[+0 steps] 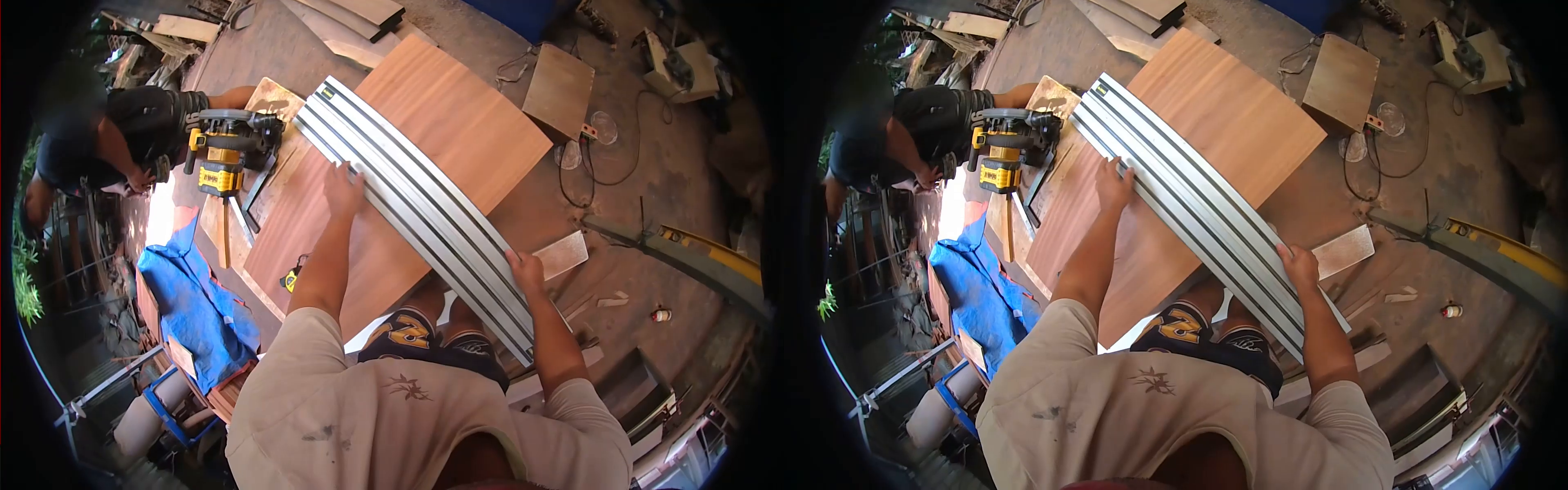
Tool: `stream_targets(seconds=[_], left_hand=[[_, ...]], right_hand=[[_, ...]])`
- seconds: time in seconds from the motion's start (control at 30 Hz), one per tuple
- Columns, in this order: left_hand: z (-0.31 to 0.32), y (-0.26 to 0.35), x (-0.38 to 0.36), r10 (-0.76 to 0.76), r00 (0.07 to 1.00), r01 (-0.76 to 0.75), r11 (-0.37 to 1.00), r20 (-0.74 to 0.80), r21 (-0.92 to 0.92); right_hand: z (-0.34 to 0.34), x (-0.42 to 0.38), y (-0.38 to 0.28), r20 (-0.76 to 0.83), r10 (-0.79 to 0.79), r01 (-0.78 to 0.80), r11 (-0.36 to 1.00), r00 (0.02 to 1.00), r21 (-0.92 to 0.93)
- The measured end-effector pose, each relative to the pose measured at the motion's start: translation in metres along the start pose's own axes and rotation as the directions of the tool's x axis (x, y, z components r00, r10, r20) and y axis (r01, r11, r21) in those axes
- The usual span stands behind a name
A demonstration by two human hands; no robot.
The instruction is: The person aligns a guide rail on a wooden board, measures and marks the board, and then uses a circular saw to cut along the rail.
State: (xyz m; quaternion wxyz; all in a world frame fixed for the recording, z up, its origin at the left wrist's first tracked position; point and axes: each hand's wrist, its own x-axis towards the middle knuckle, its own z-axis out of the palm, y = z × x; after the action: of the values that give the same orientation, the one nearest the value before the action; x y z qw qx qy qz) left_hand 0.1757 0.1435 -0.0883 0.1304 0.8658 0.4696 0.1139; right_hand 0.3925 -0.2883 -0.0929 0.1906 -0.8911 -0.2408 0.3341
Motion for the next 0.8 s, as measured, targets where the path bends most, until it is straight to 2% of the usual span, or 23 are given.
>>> stream_targets(seconds=[0.03, 0.07, 0.13, 0.27, 0.33, 0.37, 0.4, 0.47, 0.63, 0.73, 0.8], left_hand=[[-0.004, -0.014, 0.004, -0.103, 0.995, 0.104, 0.990, -0.019, 0.096], [-0.006, -0.027, 0.011, -0.108, 0.994, 0.109, 0.989, -0.020, 0.096], [-0.012, -0.048, 0.024, -0.312, 0.950, 0.311, 0.949, -0.010, -0.061], [-0.003, -0.078, 0.069, -0.375, 0.923, 0.364, 0.923, -0.088, -0.124], [0.007, -0.086, 0.085, -0.386, 0.918, 0.370, 0.916, -0.089, -0.155], [0.011, -0.090, 0.089, -0.395, 0.913, 0.373, 0.910, -0.103, -0.183], [0.016, -0.089, 0.086, -0.395, 0.915, 0.376, 0.908, -0.084, -0.185], [0.025, -0.079, 0.078, -0.285, 0.943, 0.301, 0.951, -0.174, 0.074], [0.027, -0.072, 0.074, -0.307, 0.934, 0.320, 0.946, -0.184, 0.047], [0.028, -0.074, 0.077, -0.303, 0.932, 0.322, 0.945, -0.201, 0.067], [0.026, -0.073, 0.076, -0.308, 0.934, 0.315, 0.949, -0.180, 0.010]], right_hand=[[0.002, 0.001, 0.000, 0.006, 0.000, 0.000, 1.000, 1.000, -0.002], [0.003, 0.003, 0.001, -0.003, -0.011, 0.012, 1.000, 1.000, 0.016], [0.007, 0.004, 0.005, -0.007, -0.015, 0.015, 0.999, 1.000, 0.032], [0.005, 0.013, -0.015, 0.012, -0.035, 0.035, 0.999, 0.999, 0.005], [0.010, 0.020, -0.032, -0.044, -0.084, 0.089, 0.984, 0.996, 0.151], [0.013, 0.025, -0.040, -0.041, -0.069, 0.075, 0.987, 0.997, 0.145], [0.014, 0.030, -0.050, -0.040, -0.062, 0.066, 0.992, 0.997, 0.109], [0.019, 0.038, -0.061, -0.043, -0.045, 0.048, 0.997, 0.998, 0.063], [0.024, 0.042, -0.071, -0.076, 0.011, -0.018, 0.996, 0.997, -0.084], [0.028, 0.043, -0.072, -0.124, -0.003, -0.010, 0.995, 0.992, -0.104], [0.028, 0.042, -0.070, -0.092, 0.026, -0.037, 0.993, 0.995, -0.115]])
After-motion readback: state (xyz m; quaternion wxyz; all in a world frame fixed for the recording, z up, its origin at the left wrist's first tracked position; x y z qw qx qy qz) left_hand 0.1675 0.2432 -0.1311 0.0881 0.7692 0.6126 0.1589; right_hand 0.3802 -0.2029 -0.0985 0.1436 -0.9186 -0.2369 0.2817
